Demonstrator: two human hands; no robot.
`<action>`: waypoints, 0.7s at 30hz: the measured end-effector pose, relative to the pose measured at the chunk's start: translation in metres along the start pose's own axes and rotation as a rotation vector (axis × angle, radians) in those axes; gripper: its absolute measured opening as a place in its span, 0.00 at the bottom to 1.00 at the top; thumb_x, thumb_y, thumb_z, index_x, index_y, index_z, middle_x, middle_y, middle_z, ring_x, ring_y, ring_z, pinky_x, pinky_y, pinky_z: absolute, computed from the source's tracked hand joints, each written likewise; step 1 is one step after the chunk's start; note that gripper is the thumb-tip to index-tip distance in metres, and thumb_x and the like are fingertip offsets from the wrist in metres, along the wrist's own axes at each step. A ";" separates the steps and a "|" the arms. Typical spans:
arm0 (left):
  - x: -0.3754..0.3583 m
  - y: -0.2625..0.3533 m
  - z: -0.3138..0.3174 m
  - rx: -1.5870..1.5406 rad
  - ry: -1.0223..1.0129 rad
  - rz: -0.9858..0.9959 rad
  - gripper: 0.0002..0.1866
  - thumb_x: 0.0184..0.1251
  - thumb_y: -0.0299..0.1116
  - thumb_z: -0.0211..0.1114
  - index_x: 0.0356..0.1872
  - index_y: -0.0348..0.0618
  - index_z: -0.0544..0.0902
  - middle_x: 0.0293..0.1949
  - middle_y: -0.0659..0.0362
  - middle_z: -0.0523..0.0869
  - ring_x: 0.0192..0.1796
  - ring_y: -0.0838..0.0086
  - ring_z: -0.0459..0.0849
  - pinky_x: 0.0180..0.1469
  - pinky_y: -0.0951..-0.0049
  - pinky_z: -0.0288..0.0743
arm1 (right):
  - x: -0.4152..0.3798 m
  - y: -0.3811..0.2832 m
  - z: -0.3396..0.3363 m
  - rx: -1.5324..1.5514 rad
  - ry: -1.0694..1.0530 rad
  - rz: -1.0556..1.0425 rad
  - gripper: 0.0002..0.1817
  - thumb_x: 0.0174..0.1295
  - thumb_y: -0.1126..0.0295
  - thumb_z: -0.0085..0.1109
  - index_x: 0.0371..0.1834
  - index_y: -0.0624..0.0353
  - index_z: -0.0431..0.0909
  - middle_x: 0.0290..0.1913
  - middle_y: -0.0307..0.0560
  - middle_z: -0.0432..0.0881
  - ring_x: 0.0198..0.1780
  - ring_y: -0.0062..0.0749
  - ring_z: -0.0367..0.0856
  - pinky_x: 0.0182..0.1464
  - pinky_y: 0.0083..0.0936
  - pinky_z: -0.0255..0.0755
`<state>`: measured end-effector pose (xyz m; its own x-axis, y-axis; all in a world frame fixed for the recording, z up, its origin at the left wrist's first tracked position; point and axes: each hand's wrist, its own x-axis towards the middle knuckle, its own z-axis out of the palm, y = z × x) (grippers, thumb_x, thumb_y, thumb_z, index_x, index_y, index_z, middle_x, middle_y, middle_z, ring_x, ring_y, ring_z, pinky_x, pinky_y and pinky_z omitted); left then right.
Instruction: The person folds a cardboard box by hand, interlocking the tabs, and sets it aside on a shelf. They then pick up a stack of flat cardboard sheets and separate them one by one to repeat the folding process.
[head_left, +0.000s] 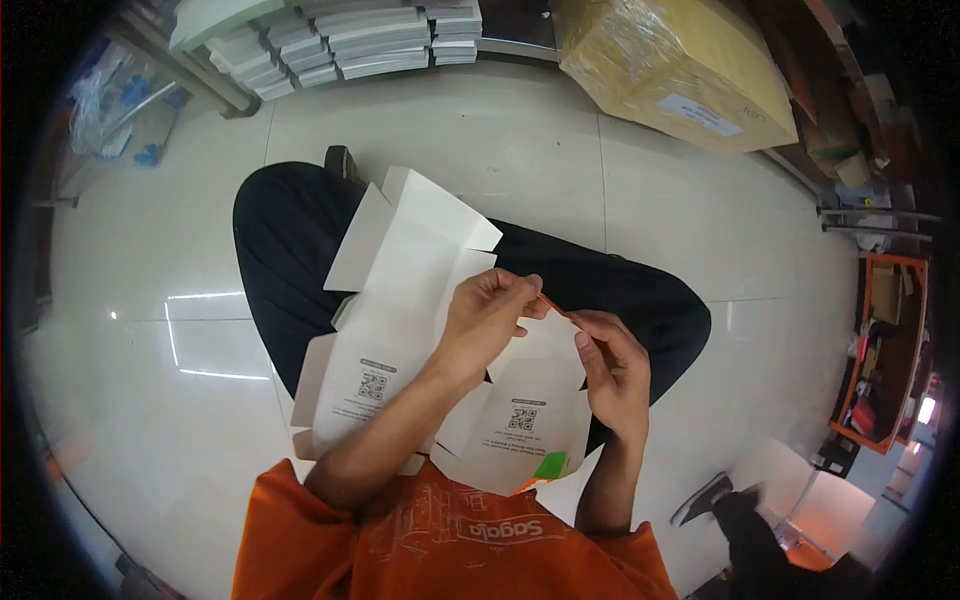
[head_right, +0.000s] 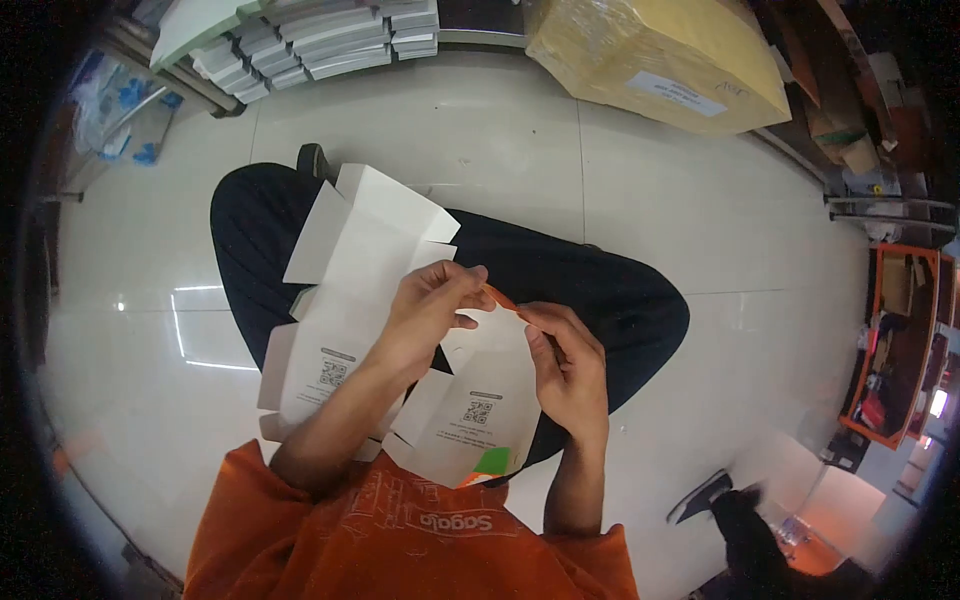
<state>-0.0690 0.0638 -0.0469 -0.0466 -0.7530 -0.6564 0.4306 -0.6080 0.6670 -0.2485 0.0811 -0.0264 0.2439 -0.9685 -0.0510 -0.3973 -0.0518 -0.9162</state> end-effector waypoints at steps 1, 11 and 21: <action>0.000 0.003 -0.001 0.009 -0.009 -0.021 0.12 0.71 0.41 0.64 0.30 0.47 0.78 0.32 0.58 0.86 0.39 0.77 0.85 0.40 0.75 0.75 | 0.001 0.001 -0.001 0.018 -0.006 0.011 0.10 0.68 0.81 0.52 0.49 0.65 0.80 0.47 0.50 0.82 0.44 0.28 0.82 0.46 0.20 0.74; 0.004 -0.002 -0.005 0.001 -0.036 -0.052 0.12 0.71 0.41 0.64 0.31 0.46 0.78 0.33 0.57 0.87 0.40 0.77 0.85 0.40 0.75 0.75 | 0.007 0.002 -0.004 0.083 -0.021 0.194 0.10 0.67 0.82 0.53 0.48 0.64 0.80 0.45 0.46 0.82 0.45 0.25 0.81 0.46 0.20 0.74; -0.013 -0.024 0.012 0.404 -0.042 0.299 0.22 0.65 0.51 0.64 0.32 0.37 0.79 0.30 0.52 0.84 0.33 0.68 0.83 0.38 0.67 0.76 | 0.003 -0.017 0.000 -0.363 -0.041 -0.196 0.13 0.55 0.83 0.60 0.44 0.65 0.82 0.46 0.54 0.82 0.48 0.47 0.82 0.52 0.33 0.74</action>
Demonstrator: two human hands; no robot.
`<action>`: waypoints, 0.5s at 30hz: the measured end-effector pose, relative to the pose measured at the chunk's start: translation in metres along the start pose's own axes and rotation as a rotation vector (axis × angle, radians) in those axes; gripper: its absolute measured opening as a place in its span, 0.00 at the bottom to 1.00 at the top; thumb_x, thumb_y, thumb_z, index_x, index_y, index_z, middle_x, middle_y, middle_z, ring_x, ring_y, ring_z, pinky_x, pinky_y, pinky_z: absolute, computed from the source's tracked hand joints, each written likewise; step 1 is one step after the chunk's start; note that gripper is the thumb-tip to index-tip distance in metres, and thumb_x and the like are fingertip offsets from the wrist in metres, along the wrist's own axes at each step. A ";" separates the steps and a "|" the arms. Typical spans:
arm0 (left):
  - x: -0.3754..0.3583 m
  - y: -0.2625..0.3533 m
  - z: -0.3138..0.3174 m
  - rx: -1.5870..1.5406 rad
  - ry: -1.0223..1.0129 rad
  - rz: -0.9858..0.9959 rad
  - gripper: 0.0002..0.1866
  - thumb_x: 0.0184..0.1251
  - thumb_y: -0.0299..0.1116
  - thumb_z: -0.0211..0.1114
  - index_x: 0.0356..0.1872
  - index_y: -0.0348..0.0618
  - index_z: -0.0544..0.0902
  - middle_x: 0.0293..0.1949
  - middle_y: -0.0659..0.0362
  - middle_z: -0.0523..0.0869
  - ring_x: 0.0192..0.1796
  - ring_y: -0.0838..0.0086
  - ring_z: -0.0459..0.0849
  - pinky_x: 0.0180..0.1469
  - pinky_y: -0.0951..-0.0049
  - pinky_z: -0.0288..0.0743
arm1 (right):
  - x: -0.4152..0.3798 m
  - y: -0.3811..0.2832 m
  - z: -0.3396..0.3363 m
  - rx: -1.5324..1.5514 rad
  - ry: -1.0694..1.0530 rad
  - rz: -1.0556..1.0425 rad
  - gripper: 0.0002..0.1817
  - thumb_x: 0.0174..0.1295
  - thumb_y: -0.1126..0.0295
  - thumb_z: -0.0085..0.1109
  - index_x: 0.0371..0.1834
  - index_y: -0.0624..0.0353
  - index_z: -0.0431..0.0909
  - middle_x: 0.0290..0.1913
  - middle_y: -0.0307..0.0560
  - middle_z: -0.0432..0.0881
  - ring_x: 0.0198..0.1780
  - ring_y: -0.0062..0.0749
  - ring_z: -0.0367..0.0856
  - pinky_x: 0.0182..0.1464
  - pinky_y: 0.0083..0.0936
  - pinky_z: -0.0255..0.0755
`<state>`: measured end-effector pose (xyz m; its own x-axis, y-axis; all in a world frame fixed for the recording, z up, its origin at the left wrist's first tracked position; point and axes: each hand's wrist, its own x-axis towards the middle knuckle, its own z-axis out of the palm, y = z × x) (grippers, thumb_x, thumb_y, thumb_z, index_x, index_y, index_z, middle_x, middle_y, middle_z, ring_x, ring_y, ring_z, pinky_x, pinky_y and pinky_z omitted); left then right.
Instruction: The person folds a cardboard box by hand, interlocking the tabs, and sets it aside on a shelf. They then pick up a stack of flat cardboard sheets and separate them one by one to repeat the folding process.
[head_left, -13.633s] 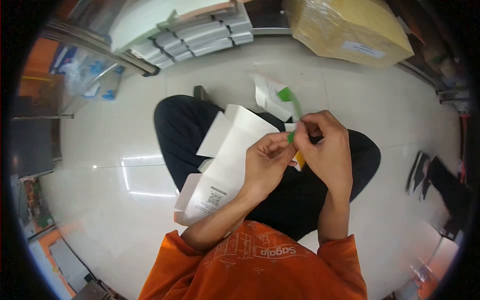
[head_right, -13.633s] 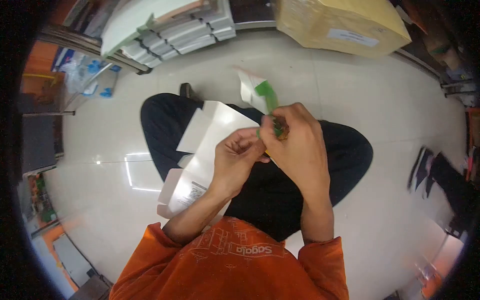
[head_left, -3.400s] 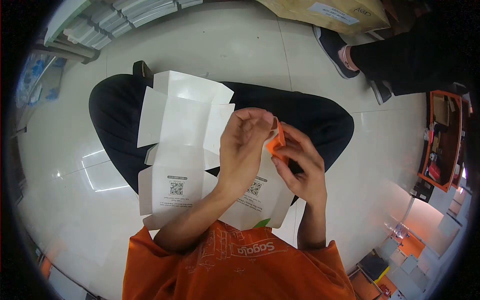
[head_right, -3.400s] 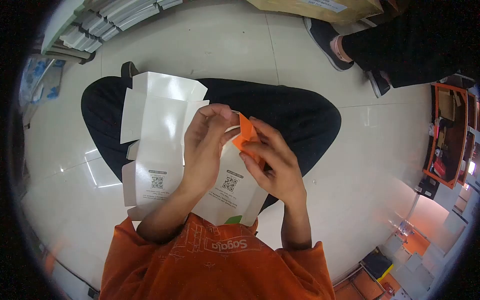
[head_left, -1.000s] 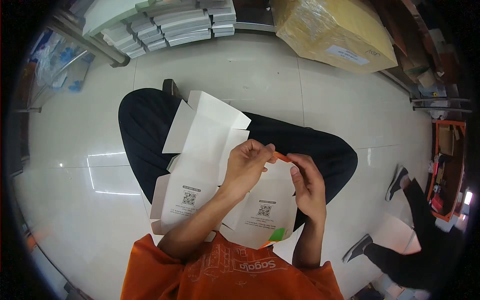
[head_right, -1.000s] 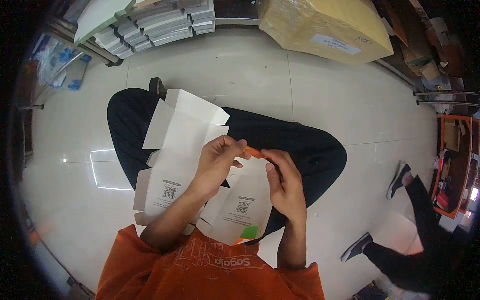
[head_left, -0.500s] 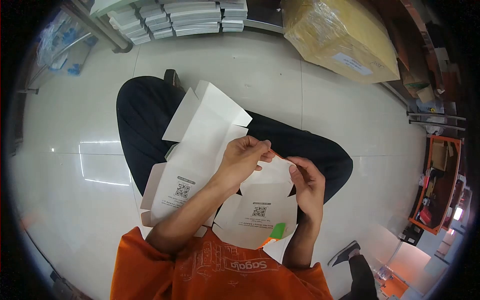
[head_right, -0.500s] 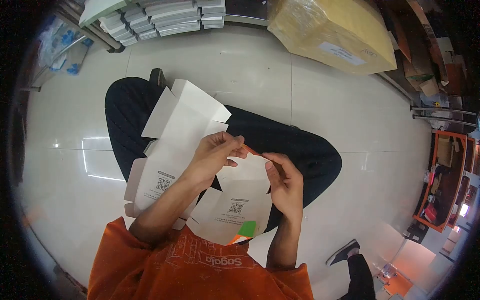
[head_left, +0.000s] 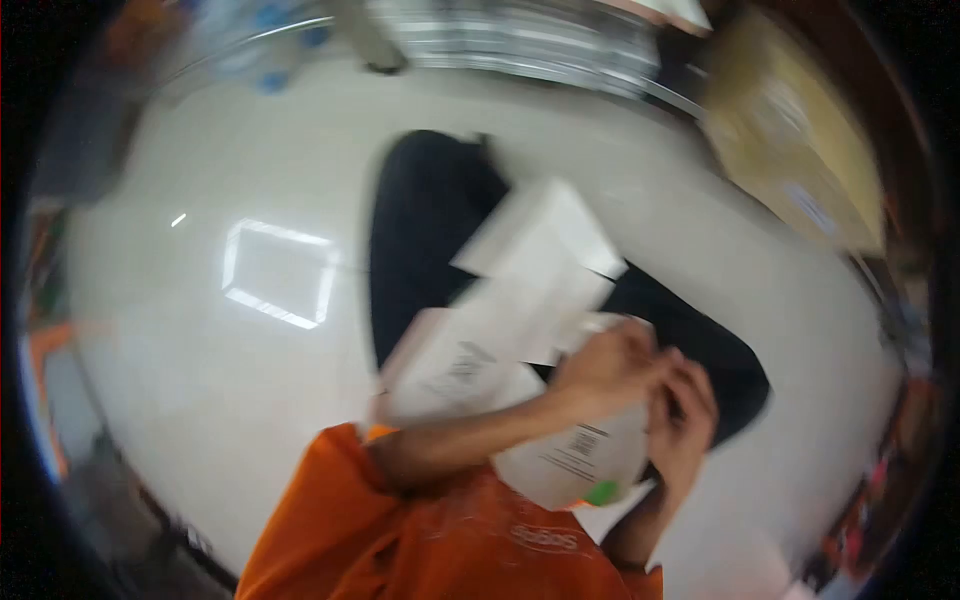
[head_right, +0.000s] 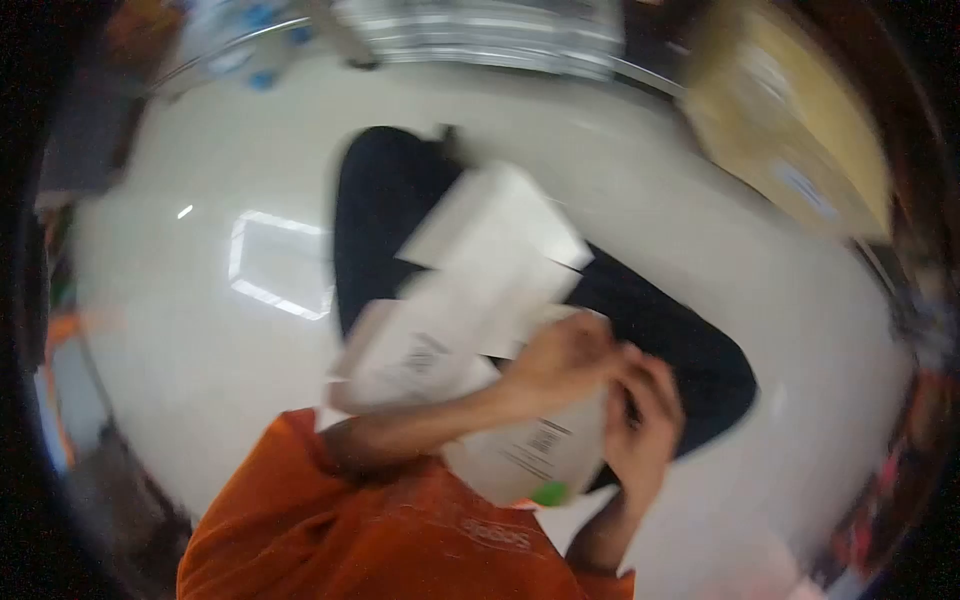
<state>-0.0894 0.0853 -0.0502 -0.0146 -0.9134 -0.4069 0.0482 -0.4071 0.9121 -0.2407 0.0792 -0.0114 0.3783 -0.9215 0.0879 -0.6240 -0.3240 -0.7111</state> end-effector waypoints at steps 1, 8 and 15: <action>-0.001 -0.001 0.000 -0.039 0.009 0.017 0.13 0.67 0.39 0.66 0.33 0.38 0.78 0.27 0.59 0.82 0.33 0.76 0.82 0.35 0.74 0.76 | -0.002 0.000 0.000 0.004 0.013 -0.007 0.13 0.56 0.82 0.60 0.45 0.65 0.82 0.46 0.54 0.81 0.48 0.46 0.82 0.52 0.33 0.74; -0.005 -0.010 -0.015 -0.186 0.184 0.185 0.08 0.61 0.29 0.61 0.33 0.33 0.75 0.28 0.52 0.81 0.35 0.65 0.83 0.39 0.65 0.75 | -0.008 0.015 0.008 0.093 -0.010 -0.065 0.08 0.69 0.76 0.54 0.46 0.71 0.77 0.46 0.50 0.78 0.48 0.36 0.78 0.53 0.28 0.72; -0.027 -0.026 0.007 -0.226 0.139 0.250 0.09 0.65 0.33 0.62 0.37 0.37 0.76 0.32 0.55 0.82 0.36 0.71 0.82 0.38 0.68 0.76 | -0.008 0.041 0.009 0.148 0.006 0.100 0.07 0.68 0.74 0.57 0.43 0.69 0.78 0.38 0.45 0.80 0.43 0.31 0.78 0.51 0.27 0.72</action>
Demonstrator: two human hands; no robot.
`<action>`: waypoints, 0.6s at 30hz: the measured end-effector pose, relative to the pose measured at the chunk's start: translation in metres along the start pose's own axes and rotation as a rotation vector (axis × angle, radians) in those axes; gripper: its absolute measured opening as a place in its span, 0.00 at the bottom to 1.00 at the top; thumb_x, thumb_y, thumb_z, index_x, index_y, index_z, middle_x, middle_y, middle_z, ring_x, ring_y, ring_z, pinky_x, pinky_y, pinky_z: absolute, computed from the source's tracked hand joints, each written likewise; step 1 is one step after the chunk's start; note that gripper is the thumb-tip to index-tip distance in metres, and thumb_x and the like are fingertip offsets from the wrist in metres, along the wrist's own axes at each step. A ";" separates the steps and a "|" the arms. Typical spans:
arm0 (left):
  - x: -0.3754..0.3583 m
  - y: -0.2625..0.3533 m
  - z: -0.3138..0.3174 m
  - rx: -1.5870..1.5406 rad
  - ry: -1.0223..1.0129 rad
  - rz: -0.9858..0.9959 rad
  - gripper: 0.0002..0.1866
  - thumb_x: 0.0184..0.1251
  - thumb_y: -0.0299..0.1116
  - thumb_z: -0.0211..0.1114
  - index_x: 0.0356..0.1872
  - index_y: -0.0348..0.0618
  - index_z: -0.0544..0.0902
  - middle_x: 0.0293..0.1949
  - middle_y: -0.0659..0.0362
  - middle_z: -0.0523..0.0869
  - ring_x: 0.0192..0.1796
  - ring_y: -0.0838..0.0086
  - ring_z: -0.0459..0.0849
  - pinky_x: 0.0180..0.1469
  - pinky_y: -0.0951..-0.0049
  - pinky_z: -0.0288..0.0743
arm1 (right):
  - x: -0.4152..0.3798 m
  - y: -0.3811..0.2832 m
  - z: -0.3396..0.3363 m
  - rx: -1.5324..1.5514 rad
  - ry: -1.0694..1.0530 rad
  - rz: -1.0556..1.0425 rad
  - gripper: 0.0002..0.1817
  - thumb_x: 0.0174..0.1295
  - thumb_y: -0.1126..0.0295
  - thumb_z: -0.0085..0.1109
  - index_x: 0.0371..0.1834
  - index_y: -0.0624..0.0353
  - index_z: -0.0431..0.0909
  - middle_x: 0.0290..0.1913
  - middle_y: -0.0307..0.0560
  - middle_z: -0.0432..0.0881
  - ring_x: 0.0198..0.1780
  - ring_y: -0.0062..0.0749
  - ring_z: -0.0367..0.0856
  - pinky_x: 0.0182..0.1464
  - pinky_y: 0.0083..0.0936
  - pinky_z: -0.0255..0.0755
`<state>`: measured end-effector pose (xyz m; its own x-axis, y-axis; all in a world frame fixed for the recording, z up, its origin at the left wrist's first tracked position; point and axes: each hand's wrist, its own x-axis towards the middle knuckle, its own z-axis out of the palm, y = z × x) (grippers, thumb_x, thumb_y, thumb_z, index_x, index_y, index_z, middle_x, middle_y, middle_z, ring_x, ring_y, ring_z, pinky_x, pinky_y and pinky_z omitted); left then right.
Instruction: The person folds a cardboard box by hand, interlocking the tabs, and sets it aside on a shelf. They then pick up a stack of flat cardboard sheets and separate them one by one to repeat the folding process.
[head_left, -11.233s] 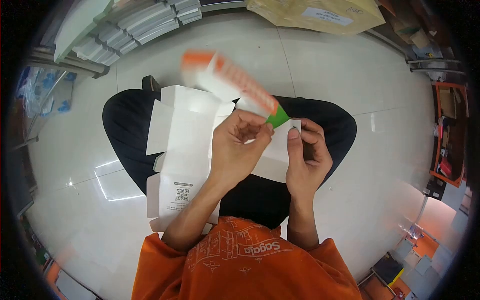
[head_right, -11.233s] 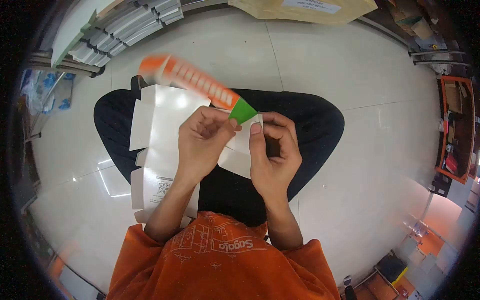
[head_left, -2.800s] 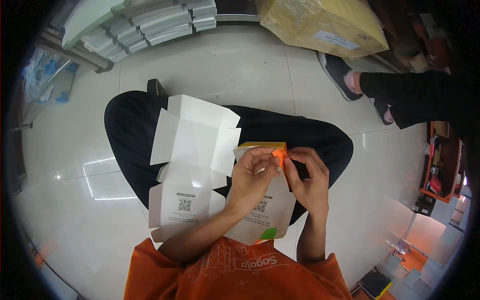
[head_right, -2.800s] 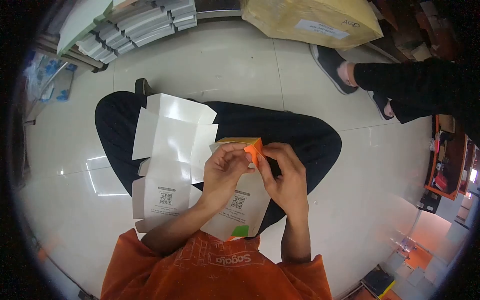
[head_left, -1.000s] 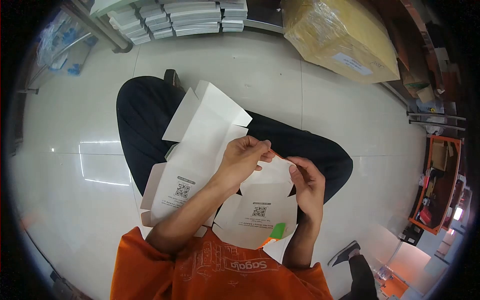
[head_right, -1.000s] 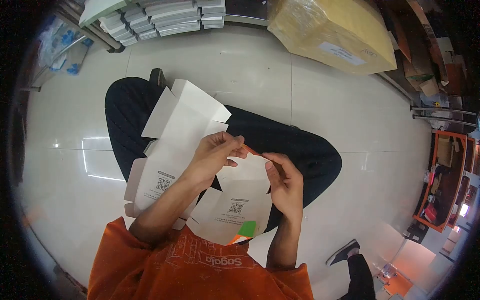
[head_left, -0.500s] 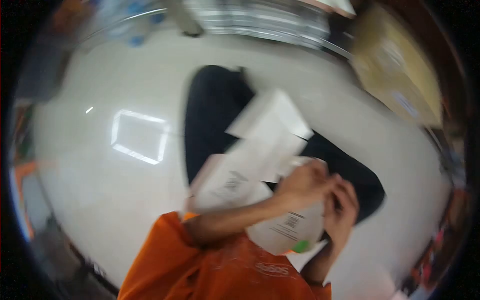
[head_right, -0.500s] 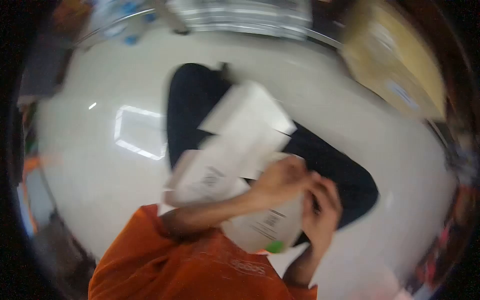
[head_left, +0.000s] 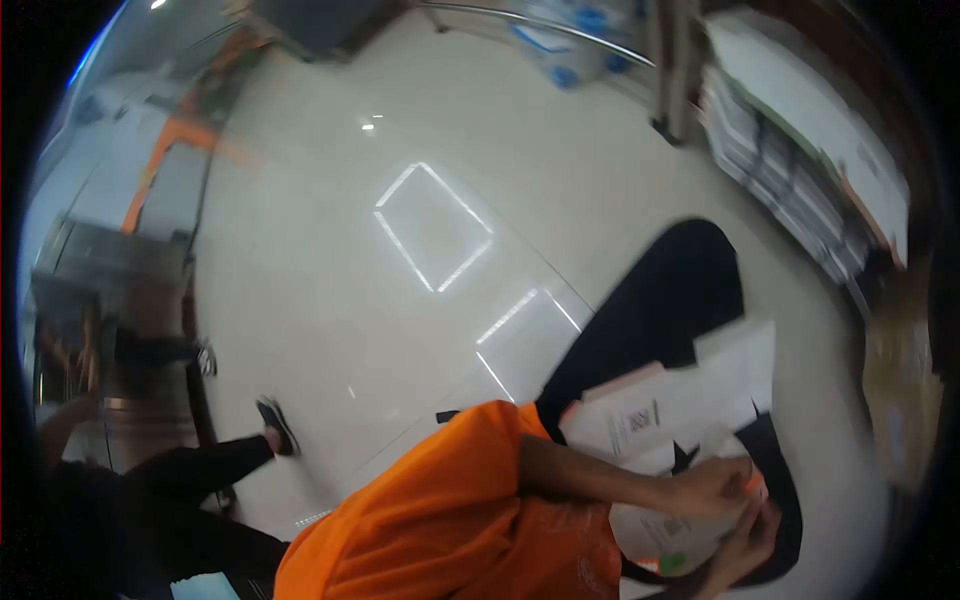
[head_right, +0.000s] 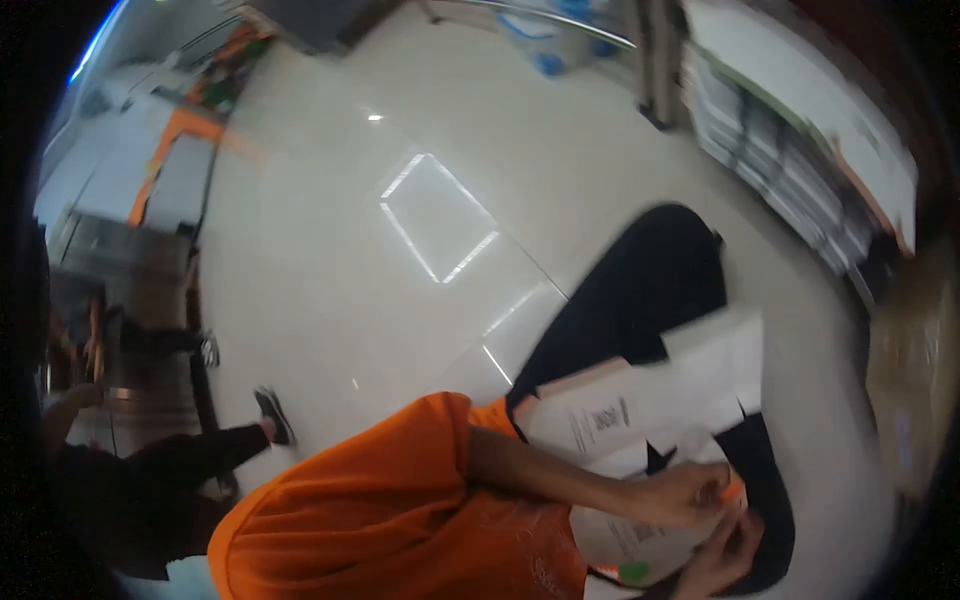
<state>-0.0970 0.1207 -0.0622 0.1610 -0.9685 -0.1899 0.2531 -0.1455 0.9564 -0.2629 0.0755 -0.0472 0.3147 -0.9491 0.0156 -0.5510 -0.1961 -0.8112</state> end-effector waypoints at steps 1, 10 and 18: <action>-0.004 -0.005 0.008 -0.082 0.001 0.039 0.11 0.65 0.34 0.63 0.42 0.37 0.78 0.33 0.56 0.83 0.37 0.72 0.82 0.40 0.69 0.77 | -0.002 0.000 0.004 0.009 0.055 -0.006 0.07 0.68 0.74 0.58 0.42 0.68 0.79 0.36 0.44 0.80 0.42 0.29 0.77 0.51 0.26 0.72; 0.007 0.021 -0.001 -0.348 -0.090 -0.400 0.18 0.70 0.44 0.64 0.40 0.35 0.81 0.36 0.60 0.83 0.45 0.77 0.81 0.48 0.74 0.72 | -0.011 -0.030 0.010 0.118 0.179 0.074 0.07 0.57 0.79 0.68 0.38 0.65 0.82 0.42 0.48 0.83 0.41 0.33 0.83 0.45 0.23 0.75; -0.004 -0.003 -0.003 -0.281 -0.062 -0.260 0.04 0.66 0.23 0.68 0.40 0.36 0.85 0.36 0.63 0.86 0.37 0.88 0.79 0.38 0.86 0.74 | -0.010 -0.020 0.019 0.301 0.176 0.148 0.06 0.57 0.81 0.66 0.37 0.64 0.82 0.45 0.48 0.82 0.45 0.31 0.82 0.49 0.25 0.76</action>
<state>-0.0955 0.1257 -0.0648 0.0009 -0.9184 -0.3957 0.5309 -0.3348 0.7784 -0.2405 0.0933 -0.0421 0.0965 -0.9947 -0.0360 -0.3203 0.0032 -0.9473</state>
